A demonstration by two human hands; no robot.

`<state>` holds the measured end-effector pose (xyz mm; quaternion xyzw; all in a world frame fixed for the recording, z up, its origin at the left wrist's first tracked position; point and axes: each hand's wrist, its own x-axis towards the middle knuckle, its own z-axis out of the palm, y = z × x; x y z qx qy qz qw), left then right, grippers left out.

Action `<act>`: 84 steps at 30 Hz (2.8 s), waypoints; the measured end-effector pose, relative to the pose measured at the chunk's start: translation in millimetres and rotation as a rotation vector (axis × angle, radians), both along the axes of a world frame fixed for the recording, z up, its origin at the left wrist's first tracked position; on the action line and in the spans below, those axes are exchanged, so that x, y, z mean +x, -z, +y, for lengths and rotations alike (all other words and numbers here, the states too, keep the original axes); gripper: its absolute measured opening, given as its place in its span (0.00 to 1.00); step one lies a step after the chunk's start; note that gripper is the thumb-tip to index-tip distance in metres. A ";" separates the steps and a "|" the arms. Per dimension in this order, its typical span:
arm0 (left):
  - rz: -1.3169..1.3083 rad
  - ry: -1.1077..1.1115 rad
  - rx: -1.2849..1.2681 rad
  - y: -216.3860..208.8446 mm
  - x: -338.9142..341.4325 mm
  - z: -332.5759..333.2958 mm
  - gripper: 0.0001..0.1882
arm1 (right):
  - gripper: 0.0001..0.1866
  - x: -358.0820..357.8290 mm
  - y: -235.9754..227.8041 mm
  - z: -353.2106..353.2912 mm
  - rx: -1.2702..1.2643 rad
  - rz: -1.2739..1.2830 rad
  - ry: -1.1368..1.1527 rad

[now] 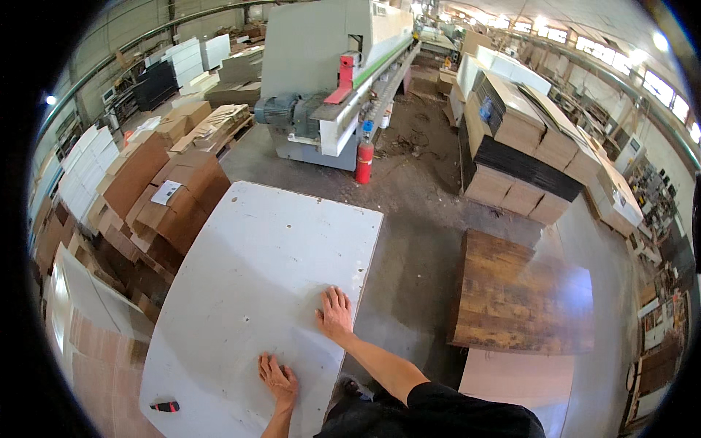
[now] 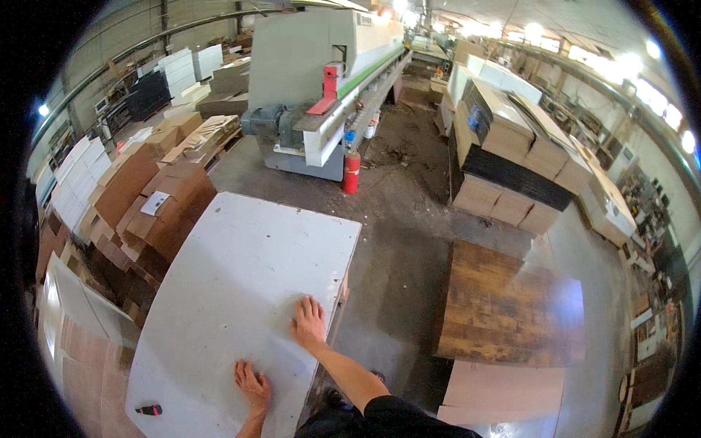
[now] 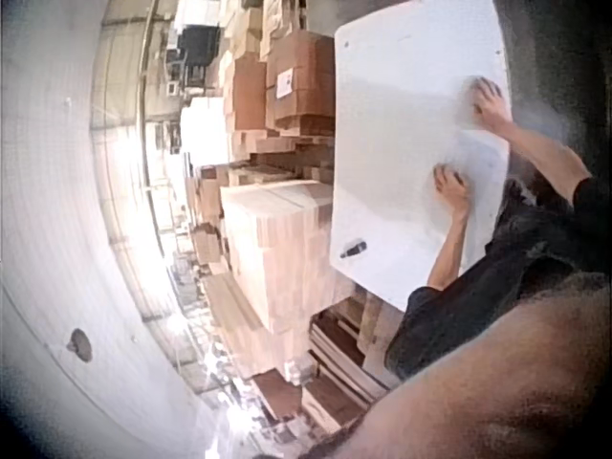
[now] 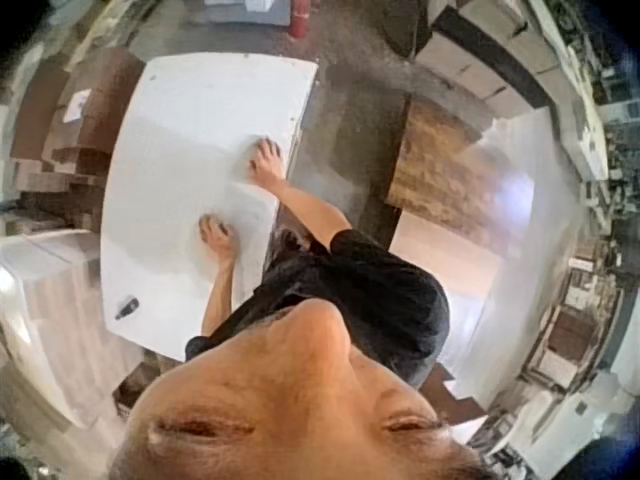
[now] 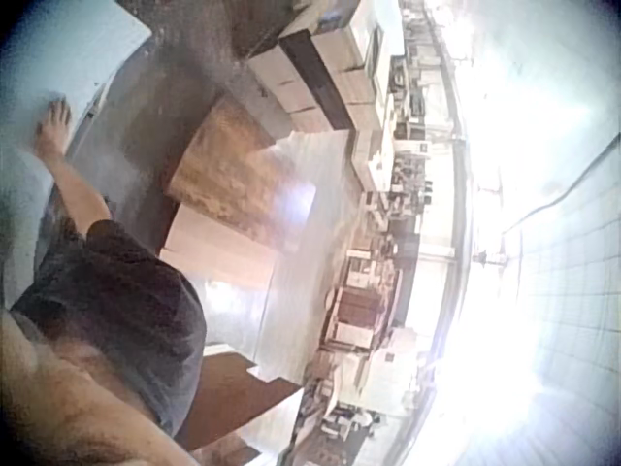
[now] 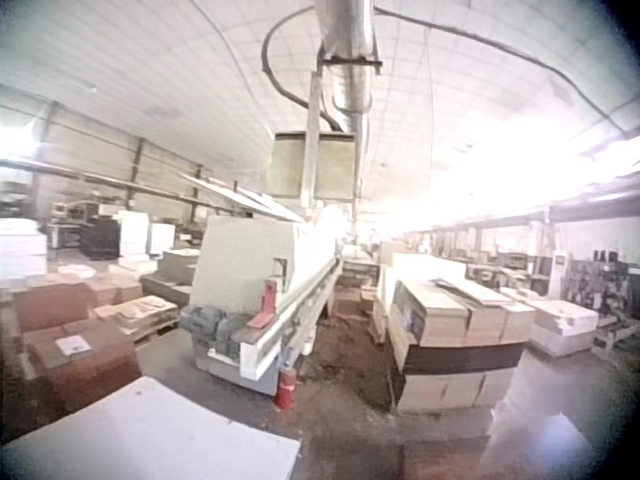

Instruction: The person picks up long wooden planks from a stack and places them onto a white workbench. They repeatedly lift, move, and arrange the planks on the table surface, occasionally stepping back to reveal their bare feet.

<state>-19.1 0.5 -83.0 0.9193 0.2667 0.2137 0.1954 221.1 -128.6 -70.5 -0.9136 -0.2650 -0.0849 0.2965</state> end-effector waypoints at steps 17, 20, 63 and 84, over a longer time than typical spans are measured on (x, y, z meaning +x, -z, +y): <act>-0.052 0.011 -0.040 1.2 -1.9 2.3 0.25 | 0.32 -3.0 7.2 2.0 -0.100 -0.015 0.008; -0.069 0.014 -0.026 7.2 -3.4 3.0 0.25 | 0.31 -1.9 6.6 1.7 -0.082 -0.056 0.015; 0.108 -0.330 0.147 12.9 -89.3 50.6 0.26 | 0.34 111.8 4.8 -5.2 -0.223 -0.040 0.011; 0.115 -0.543 0.109 2.6 -53.9 37.0 0.26 | 0.37 256.3 43.8 40.5 0.568 0.593 -0.267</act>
